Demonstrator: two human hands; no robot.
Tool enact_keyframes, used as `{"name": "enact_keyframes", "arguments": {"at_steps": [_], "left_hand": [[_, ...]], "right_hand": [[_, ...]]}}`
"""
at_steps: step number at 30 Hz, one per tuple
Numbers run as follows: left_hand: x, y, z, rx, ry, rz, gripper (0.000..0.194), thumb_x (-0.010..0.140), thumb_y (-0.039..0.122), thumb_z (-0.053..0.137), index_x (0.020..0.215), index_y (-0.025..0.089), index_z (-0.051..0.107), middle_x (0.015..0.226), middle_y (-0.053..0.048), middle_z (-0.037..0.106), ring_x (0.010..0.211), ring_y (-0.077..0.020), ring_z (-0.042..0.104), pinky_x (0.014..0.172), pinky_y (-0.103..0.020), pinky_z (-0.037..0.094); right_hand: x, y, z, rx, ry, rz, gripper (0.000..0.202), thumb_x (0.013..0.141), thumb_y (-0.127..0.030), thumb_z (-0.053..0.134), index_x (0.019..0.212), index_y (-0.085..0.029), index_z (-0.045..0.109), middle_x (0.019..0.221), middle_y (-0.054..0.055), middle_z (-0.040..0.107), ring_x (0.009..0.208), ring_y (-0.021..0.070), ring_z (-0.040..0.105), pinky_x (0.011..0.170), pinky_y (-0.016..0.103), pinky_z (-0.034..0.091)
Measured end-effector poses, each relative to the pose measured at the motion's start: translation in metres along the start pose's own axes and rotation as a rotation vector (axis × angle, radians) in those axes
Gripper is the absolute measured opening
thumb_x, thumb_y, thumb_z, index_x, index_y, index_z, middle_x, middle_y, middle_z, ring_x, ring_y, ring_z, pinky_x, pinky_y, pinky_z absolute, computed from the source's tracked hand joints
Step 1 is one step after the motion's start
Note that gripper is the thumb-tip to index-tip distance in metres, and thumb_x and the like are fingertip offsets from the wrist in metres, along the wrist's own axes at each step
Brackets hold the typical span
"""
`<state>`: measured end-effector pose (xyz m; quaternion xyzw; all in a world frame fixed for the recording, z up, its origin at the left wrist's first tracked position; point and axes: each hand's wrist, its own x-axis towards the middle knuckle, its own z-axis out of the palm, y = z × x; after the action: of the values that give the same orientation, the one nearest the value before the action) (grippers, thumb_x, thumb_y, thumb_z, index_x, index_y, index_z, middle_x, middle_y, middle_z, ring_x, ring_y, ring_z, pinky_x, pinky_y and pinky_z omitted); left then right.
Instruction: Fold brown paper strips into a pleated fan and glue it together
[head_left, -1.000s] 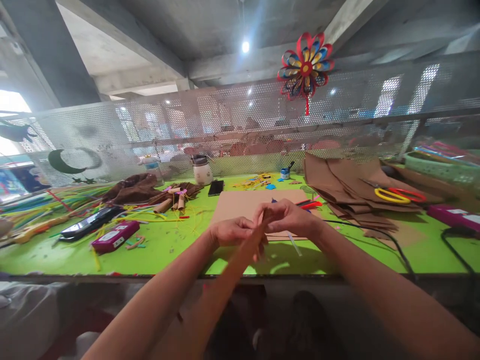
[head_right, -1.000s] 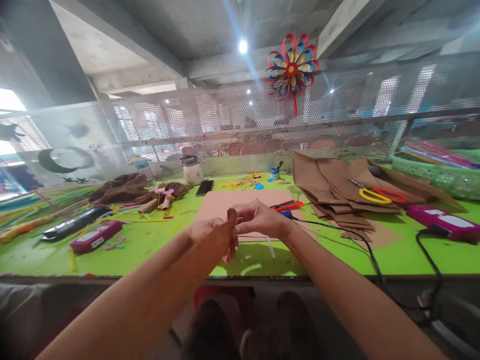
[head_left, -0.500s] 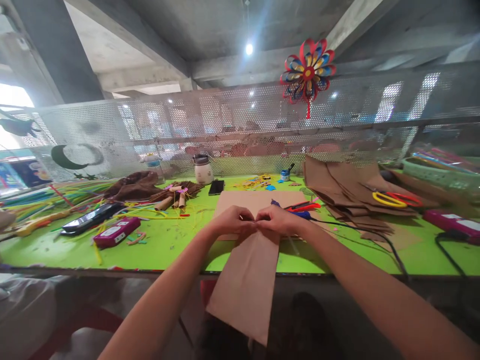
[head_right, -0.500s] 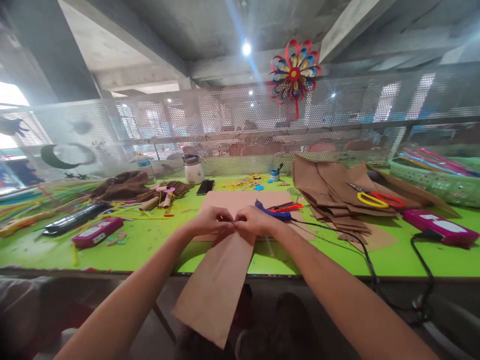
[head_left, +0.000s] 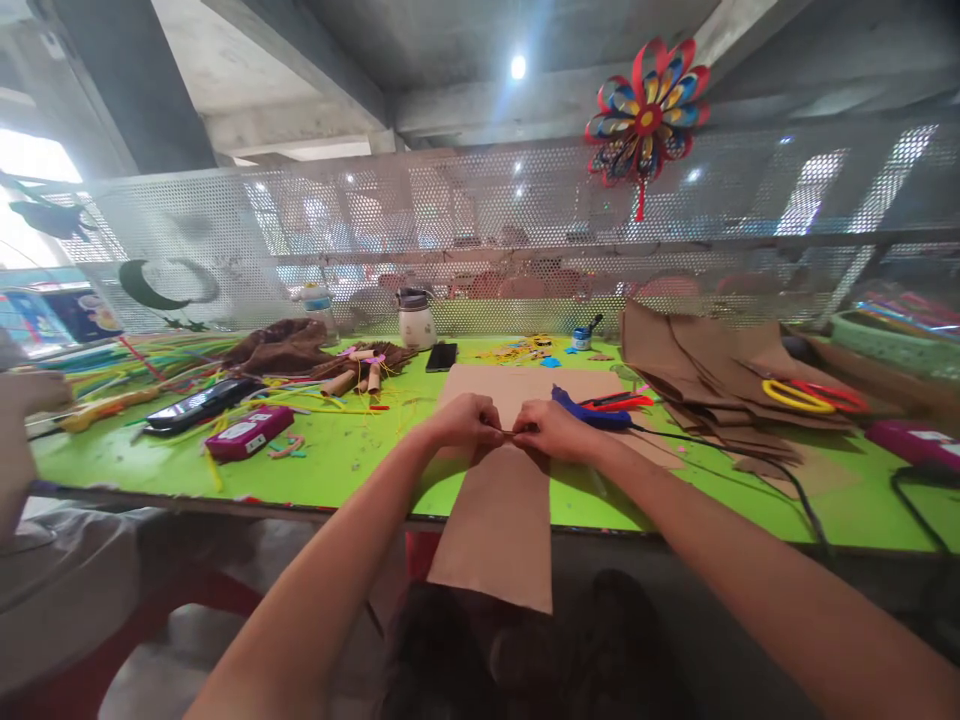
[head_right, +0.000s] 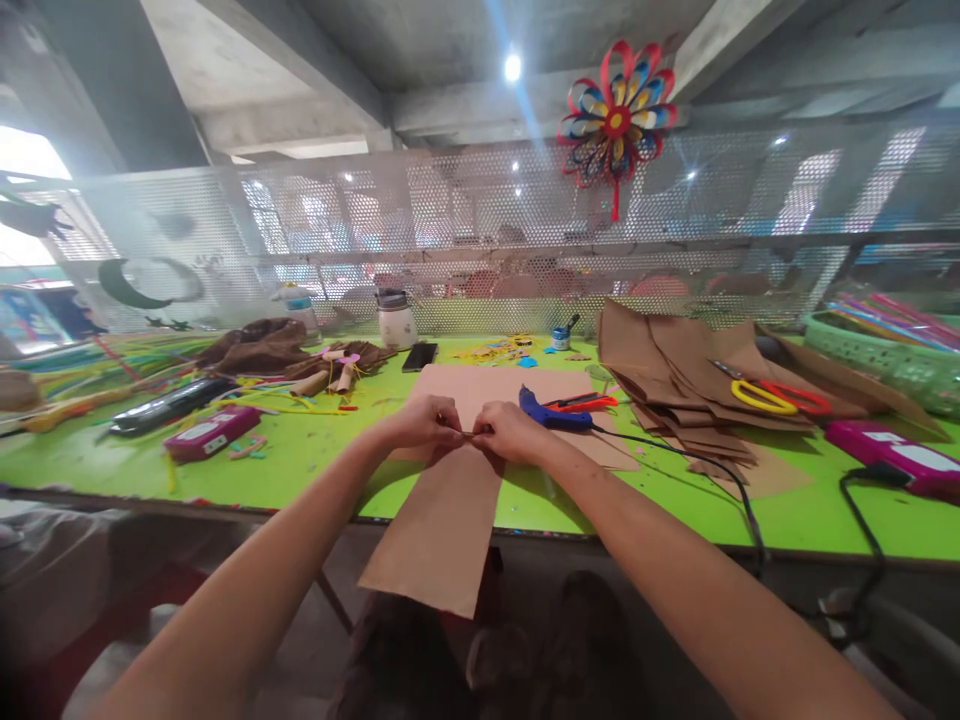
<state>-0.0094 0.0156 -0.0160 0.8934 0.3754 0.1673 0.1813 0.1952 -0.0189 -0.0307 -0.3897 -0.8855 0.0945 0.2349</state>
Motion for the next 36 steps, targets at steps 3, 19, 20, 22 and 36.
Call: {"name": "enact_keyframes", "arguments": {"at_steps": [3, 19, 20, 22, 36], "left_hand": [[-0.002, -0.002, -0.003, 0.022, -0.031, 0.009, 0.017, 0.068, 0.029, 0.066, 0.076, 0.014, 0.07, 0.07, -0.002, 0.063, 0.064, -0.0125, 0.054, 0.057, -0.022, 0.038], [0.001, 0.015, 0.008, 0.214, -0.026, 0.126, 0.01, 0.073, 0.022, 0.059, 0.073, 0.017, 0.068, 0.07, -0.001, 0.06, 0.064, -0.0127, 0.05, 0.059, -0.022, 0.034], [0.0, 0.016, 0.008, 0.22, -0.024, 0.127, 0.01, 0.073, 0.021, 0.059, 0.073, 0.017, 0.067, 0.071, -0.001, 0.06, 0.064, -0.0126, 0.05, 0.059, -0.023, 0.034], [-0.002, 0.015, 0.007, 0.229, -0.015, 0.121, 0.01, 0.073, 0.021, 0.057, 0.075, 0.016, 0.066, 0.073, -0.002, 0.06, 0.064, -0.0127, 0.049, 0.059, -0.023, 0.035], [-0.023, -0.001, 0.001, 0.224, 0.001, 0.101, 0.024, 0.066, 0.007, 0.049, 0.083, 0.016, 0.064, 0.081, -0.003, 0.059, 0.074, -0.014, 0.053, 0.067, -0.022, 0.041]], "right_hand": [[0.001, -0.003, 0.001, -0.021, 0.006, -0.02, 0.013, 0.078, -0.019, 0.062, 0.083, -0.013, 0.072, 0.079, 0.007, 0.063, 0.075, 0.0158, 0.056, 0.069, 0.024, 0.04], [0.001, -0.003, 0.002, -0.137, -0.053, -0.065, 0.012, 0.079, -0.014, 0.058, 0.086, -0.012, 0.067, 0.085, 0.009, 0.062, 0.081, 0.0178, 0.056, 0.072, 0.026, 0.039], [0.001, -0.003, 0.001, -0.142, -0.062, -0.066, 0.011, 0.079, -0.013, 0.058, 0.085, -0.012, 0.067, 0.085, 0.009, 0.062, 0.08, 0.0179, 0.056, 0.072, 0.026, 0.039], [-0.001, -0.004, -0.003, -0.146, -0.077, -0.068, 0.011, 0.08, -0.013, 0.057, 0.085, -0.012, 0.066, 0.085, 0.009, 0.062, 0.081, 0.0181, 0.056, 0.071, 0.026, 0.039], [-0.012, 0.005, -0.017, -0.143, -0.156, -0.11, 0.011, 0.073, -0.009, 0.058, 0.083, -0.014, 0.062, 0.085, 0.007, 0.06, 0.076, 0.0166, 0.054, 0.064, 0.023, 0.039]]}}
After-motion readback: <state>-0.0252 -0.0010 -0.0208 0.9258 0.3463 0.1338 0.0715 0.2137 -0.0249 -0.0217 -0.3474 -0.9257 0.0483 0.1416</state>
